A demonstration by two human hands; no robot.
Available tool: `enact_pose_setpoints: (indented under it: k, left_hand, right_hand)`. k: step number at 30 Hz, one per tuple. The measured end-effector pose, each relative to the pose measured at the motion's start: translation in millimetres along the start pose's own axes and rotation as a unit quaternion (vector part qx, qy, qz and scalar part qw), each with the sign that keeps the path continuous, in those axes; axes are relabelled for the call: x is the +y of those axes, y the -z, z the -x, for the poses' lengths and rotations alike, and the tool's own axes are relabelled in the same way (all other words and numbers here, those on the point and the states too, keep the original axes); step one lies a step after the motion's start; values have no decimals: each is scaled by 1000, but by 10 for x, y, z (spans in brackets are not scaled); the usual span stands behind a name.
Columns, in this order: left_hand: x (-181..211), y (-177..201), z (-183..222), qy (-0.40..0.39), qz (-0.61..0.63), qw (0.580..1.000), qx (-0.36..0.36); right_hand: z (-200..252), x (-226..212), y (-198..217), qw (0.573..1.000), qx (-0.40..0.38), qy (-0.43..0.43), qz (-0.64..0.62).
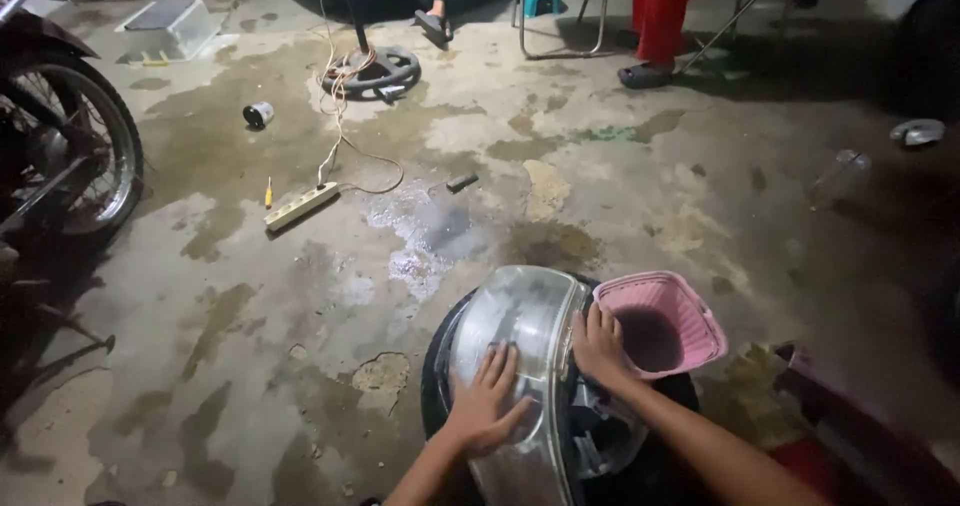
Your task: The person cleans a motorcycle headlight lens by hand, repeatedly rubbing the surface with their fingers. They occasionally dip their right hand into a pink basket to retrieve a cleaning agent or wipe before continuing to scrub the lens.
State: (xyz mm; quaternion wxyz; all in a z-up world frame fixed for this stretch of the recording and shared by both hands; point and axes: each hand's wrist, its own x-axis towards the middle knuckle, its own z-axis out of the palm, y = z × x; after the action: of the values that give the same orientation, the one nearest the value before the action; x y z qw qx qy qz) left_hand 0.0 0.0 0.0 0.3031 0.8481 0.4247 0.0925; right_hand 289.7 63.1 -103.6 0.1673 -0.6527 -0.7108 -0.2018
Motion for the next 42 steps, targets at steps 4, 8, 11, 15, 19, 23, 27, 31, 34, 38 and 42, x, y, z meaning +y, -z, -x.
enact_pose_setpoints:
  k: [4,8,11,15,19,23,27,31,34,38,42]
  left_hand:
    - [186,279,-407,19,4,1000,-8]
    - [180,371,-832,29,19,999,-28]
    - [196,471,-1216,31,21,999,-24]
    - [23,279,-1834,39,19,999,-33]
    - [-99,93,-2319,48,-2,998,-41]
    - [-40,163,-2267,38,1,999,-20]
    - [38,248,-2127,49,-7,998,-30]
    - [-40,161,-1946,46,-10,999,-6]
    - [-100,110,-1646,44,-8,999,5]
    - [-17,209,-1103,27,13,999,41]
    - [40,304,-472,52,2,998,-21]
  right_hand:
    - [5,20,-71,999,25,19,25]
    - [-43,-111,175,914,-140,-285,-253]
    - [-61,-67,81,888,-190,-332,-255]
    - [114,53,-305,913,-149,-308,-223]
    - [179,145,-439,938,-96,-248,-223]
    - [133,106,-293,939,-94,-237,-231]
    - [-45,-22,143,890,-181,-309,-283]
    - [-41,51,14,900,-176,-288,-275]
    - [50,111,-193,928,-138,-245,-243]
    - [20,206,-319,980,-88,-104,-146]
    - [-69,173,-255,938,-137,-214,-236]
